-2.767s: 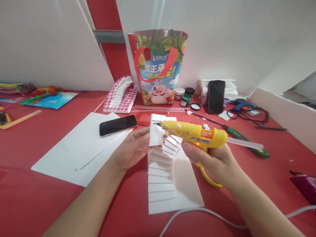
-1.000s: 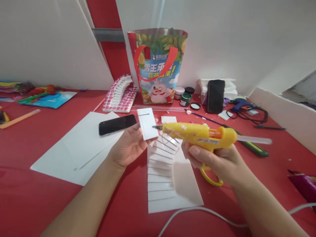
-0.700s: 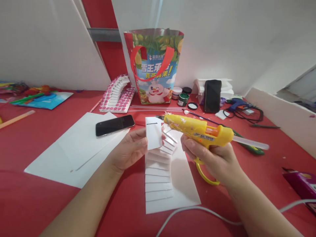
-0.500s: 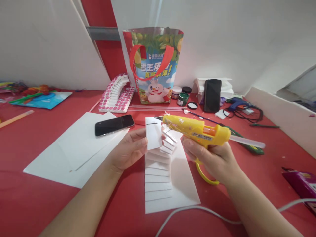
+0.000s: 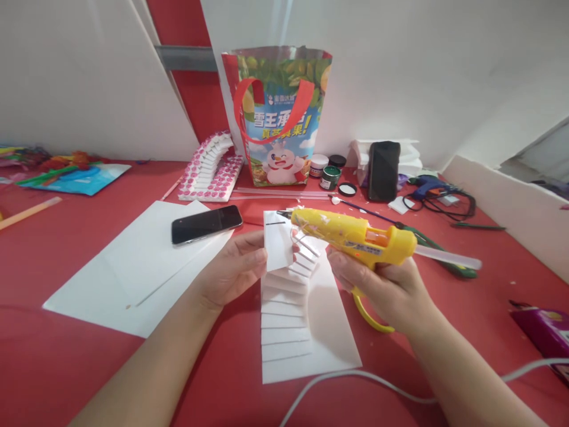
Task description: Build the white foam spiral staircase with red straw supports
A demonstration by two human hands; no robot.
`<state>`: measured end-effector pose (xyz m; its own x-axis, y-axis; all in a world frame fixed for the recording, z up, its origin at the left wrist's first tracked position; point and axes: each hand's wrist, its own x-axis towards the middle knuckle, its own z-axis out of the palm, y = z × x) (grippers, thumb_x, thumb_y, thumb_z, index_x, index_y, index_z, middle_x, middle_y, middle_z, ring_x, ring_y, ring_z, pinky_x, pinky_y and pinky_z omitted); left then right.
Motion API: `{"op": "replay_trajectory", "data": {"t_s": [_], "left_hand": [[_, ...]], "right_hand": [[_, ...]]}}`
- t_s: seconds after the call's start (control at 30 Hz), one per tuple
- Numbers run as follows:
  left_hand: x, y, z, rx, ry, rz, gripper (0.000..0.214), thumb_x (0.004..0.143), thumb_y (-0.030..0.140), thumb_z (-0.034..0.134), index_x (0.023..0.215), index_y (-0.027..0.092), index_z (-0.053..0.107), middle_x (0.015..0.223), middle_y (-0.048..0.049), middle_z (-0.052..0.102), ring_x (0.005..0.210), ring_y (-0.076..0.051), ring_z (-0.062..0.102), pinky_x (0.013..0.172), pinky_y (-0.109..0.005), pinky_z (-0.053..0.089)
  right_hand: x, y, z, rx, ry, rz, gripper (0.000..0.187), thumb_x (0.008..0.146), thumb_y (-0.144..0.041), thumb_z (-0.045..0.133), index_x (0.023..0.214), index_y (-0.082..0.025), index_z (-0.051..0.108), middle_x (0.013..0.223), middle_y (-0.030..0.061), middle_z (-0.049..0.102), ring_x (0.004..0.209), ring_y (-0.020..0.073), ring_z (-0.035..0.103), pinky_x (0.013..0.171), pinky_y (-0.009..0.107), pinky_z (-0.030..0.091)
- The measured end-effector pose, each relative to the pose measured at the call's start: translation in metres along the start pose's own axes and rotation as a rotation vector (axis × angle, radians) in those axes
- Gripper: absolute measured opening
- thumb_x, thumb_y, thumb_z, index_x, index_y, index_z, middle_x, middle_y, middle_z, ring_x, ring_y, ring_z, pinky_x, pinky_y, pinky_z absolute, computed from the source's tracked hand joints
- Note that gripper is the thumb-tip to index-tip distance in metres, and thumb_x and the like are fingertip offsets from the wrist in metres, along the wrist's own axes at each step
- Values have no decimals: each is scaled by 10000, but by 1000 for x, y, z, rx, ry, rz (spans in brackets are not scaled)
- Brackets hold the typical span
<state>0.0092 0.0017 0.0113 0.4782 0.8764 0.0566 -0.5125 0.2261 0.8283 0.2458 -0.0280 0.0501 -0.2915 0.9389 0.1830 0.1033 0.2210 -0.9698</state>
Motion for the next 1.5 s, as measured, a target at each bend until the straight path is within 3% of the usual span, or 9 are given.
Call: {"op": "replay_trajectory", "data": {"t_s": [0.3, 0.53, 0.73, 1.0, 1.13, 1.4, 1.5], "left_hand": [[0, 1, 2, -18, -8, 1, 295, 796, 322, 845, 1074, 228, 819, 1049, -69, 816, 967, -227, 768, 910, -317, 583], [0, 0, -1, -4, -19, -3, 291, 805, 338, 836, 1075, 232, 817, 1046, -86, 814, 968, -251, 766, 941, -375, 570], [0, 2, 1, -4, -23, 12, 282, 817, 339, 829, 1079, 234, 818, 1053, -60, 816, 980, -216, 762, 933, -308, 571], [1, 3, -1, 6, 17, 37, 266, 796, 328, 847, 1044, 234, 825, 1055, -70, 814, 990, -227, 756, 930, -326, 566], [0, 2, -3, 6, 30, 32, 295, 792, 336, 851, 1063, 227, 819, 1060, -82, 814, 998, -246, 756, 949, -358, 560], [1, 4, -3, -34, 43, 60, 263, 790, 297, 855, 1036, 212, 821, 1030, -52, 822, 950, -208, 767, 919, -310, 583], [2, 4, -2, -59, 62, 79, 260, 775, 278, 867, 1023, 210, 821, 1019, -31, 825, 941, -189, 769, 906, -287, 595]], "right_hand": [[0, -2, 0, -12, 1, 1, 279, 946, -454, 661, 851, -193, 690, 682, 4, 521, 581, 125, 429, 517, 273, 402], [0, -2, 1, -40, 1, -6, 287, 947, -469, 654, 920, -190, 719, 690, 13, 550, 576, 127, 450, 495, 265, 404], [0, -2, 0, -56, -2, -16, 286, 948, -464, 652, 947, -189, 734, 697, 17, 570, 584, 131, 475, 490, 260, 400], [-1, 1, 0, -37, -18, -20, 243, 947, -389, 677, 805, -193, 696, 678, -8, 543, 575, 108, 441, 504, 250, 375], [-2, 2, 0, -37, -13, -7, 223, 942, -390, 686, 831, -196, 694, 681, -16, 540, 582, 105, 438, 518, 248, 385], [-2, 3, 0, -127, -52, -42, 248, 966, -421, 646, 1027, -206, 752, 669, -16, 539, 549, 103, 407, 504, 247, 369], [-2, 2, 0, -147, -69, -49, 247, 982, -419, 624, 999, -207, 751, 670, -18, 535, 553, 99, 408, 509, 243, 375]]}}
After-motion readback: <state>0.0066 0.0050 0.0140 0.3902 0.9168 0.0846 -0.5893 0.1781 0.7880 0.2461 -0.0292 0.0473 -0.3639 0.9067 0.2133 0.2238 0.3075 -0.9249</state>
